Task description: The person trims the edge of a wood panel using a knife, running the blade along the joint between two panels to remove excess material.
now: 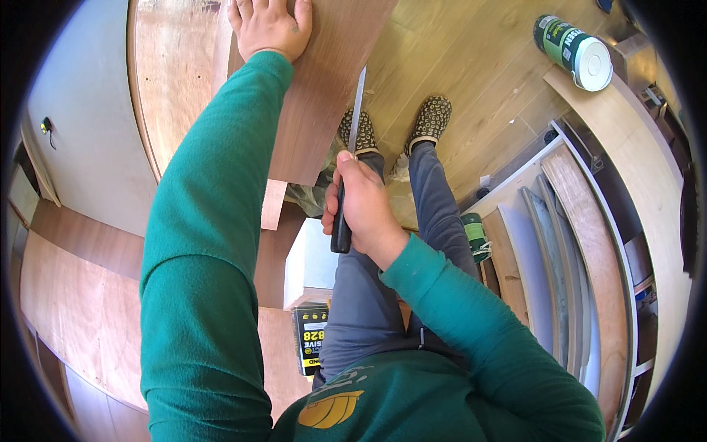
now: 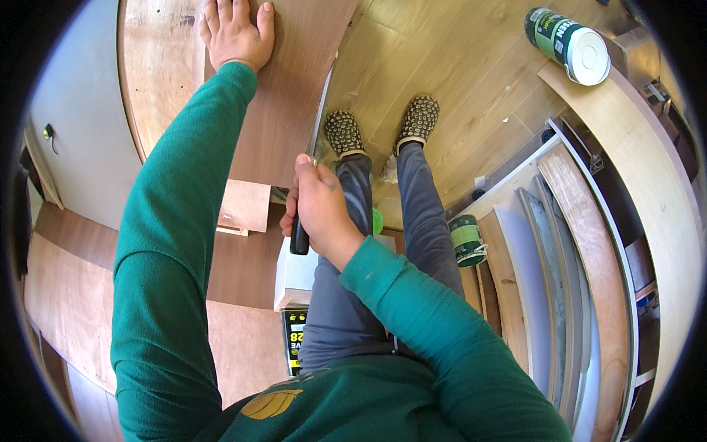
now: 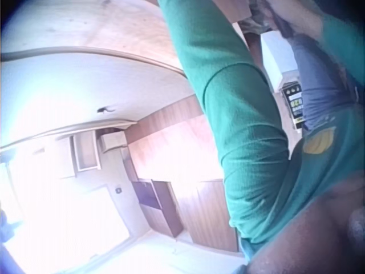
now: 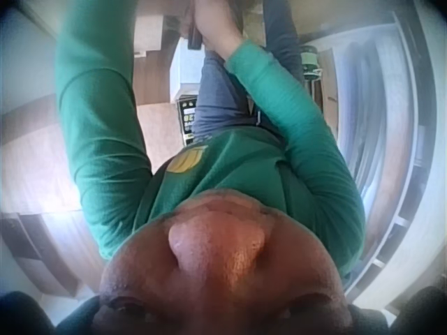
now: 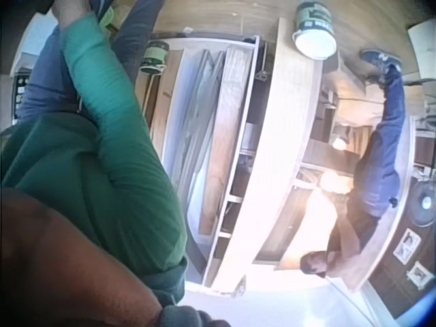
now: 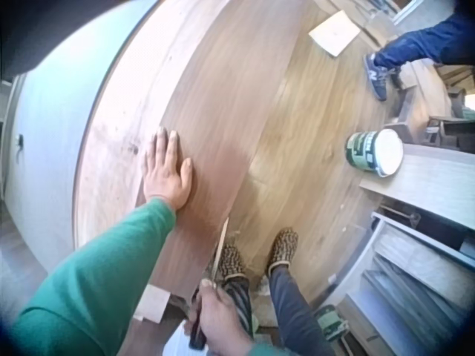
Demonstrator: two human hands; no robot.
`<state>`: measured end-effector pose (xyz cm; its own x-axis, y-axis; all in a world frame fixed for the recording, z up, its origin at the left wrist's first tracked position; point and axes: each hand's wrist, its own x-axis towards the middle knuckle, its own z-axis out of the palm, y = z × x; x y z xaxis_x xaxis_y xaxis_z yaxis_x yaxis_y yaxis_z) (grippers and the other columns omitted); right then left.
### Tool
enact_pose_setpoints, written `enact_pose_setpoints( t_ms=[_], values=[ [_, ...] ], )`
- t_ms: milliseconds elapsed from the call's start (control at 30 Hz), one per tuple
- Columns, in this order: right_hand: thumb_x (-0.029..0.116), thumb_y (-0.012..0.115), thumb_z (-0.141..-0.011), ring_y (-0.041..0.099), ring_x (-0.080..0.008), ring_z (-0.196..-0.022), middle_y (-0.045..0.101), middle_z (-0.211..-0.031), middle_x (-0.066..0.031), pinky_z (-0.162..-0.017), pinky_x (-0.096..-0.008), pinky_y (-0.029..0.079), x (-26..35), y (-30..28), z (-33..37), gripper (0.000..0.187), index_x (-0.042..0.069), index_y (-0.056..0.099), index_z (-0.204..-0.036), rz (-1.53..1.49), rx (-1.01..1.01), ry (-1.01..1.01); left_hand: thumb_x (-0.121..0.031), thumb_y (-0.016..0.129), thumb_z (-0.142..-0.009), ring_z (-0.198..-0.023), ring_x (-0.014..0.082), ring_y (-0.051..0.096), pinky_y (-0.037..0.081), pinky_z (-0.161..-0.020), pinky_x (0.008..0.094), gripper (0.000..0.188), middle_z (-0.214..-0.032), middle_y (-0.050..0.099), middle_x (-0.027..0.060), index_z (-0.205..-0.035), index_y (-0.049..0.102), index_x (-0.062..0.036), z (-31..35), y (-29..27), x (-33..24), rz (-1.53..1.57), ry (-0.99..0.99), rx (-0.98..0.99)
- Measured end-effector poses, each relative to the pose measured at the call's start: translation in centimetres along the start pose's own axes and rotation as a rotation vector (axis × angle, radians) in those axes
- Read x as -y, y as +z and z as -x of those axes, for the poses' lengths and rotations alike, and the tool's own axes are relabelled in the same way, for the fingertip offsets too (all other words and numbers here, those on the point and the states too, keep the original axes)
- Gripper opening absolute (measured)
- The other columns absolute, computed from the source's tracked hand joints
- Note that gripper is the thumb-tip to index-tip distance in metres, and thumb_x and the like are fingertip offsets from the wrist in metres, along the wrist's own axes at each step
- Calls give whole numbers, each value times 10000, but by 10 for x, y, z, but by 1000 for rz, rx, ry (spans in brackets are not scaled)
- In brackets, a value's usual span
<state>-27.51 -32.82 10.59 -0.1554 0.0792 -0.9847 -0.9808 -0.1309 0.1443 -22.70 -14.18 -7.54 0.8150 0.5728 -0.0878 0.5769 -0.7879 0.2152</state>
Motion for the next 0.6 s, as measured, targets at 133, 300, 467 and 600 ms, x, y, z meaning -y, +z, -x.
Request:
enact_pose_setpoints(
  t_ms=[133, 300, 467, 600],
  values=[
    [394, 392, -1031, 471, -246, -355, 449, -531, -82, -347, -402, 412, -2, -2, -76, 360, 79, 437, -864, 29, 9, -113, -398, 461, -954, -1486, 341, 172, 130, -1202, 467, 666, -1609, 219, 142, -1532, 286, -118, -2, -3, -5, -50, 7, 4],
    [402, 442, -1008, 499, -230, -383, 473, -553, -63, -355, -386, 412, -1, -12, -61, 335, 101, 448, -862, 15, 50, -94, -400, 462, -952, -1484, 343, 177, 131, -1202, 471, 663, -1608, 220, 144, -1529, 297, -116, -3, -1, 0, -28, -4, -3],
    [400, 436, -1010, 507, -227, -397, 472, -553, -61, -362, -379, 423, -18, -4, -15, 333, 100, 448, -867, -12, 40, -12, -402, 465, -951, -1482, 345, 180, 131, -1200, 479, 665, -1606, 224, 147, -1527, 299, -112, 1, -2, -3, -14, 0, 6],
    [394, 432, -1011, 495, -220, -391, 468, -534, -65, -355, -365, 420, -7, 2, -78, 335, 97, 446, -857, 32, -97, -7, -400, 468, -951, -1482, 347, 178, 130, -1198, 484, 664, -1605, 224, 149, -1528, 299, -117, -2, -3, -3, -39, 6, 1]
  ],
)
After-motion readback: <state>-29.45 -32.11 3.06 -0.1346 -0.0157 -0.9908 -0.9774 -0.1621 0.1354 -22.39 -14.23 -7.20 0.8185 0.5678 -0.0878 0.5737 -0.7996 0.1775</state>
